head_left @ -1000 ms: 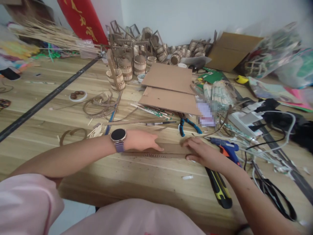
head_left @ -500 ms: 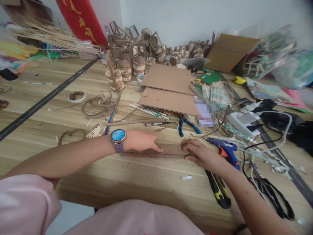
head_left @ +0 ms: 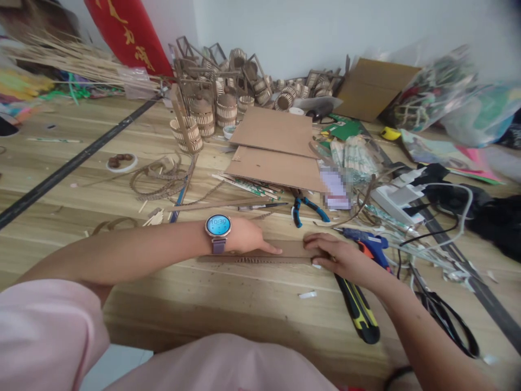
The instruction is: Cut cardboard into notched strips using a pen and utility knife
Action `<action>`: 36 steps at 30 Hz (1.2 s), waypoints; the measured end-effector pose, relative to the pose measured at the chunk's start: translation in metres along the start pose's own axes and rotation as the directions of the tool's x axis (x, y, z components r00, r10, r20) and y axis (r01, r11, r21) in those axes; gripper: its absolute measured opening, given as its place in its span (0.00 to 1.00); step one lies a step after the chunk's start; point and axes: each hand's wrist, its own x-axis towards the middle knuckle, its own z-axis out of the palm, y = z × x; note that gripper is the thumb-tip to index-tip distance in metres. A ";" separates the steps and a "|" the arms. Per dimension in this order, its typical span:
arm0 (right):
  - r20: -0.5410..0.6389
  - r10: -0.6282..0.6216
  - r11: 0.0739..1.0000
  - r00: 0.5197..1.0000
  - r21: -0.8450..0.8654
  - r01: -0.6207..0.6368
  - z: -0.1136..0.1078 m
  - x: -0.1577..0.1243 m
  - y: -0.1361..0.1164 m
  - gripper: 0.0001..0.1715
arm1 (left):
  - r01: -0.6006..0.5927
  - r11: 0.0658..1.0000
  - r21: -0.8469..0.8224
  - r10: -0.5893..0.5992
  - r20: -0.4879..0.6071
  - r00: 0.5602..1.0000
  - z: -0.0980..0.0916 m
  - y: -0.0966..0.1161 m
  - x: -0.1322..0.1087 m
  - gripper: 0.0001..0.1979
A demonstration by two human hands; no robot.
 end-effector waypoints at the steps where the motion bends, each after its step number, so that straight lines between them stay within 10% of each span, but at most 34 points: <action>1: -0.002 0.001 1.000 1.000 -0.004 -0.001 0.001 0.000 0.001 0.13 | -0.001 1.000 -0.014 0.001 -0.010 1.000 0.003 -0.001 0.002 0.41; 26: -0.148 -0.045 0.972 0.988 -0.236 0.009 0.012 -0.008 -0.030 0.17 | 0.073 0.977 0.198 -0.112 0.192 0.975 -0.023 0.023 -0.001 0.36; 36: -0.134 0.007 0.863 0.991 -0.500 -0.074 -0.001 0.070 -0.040 0.15 | 0.122 0.983 0.136 -0.147 0.188 0.971 -0.024 0.027 -0.001 0.34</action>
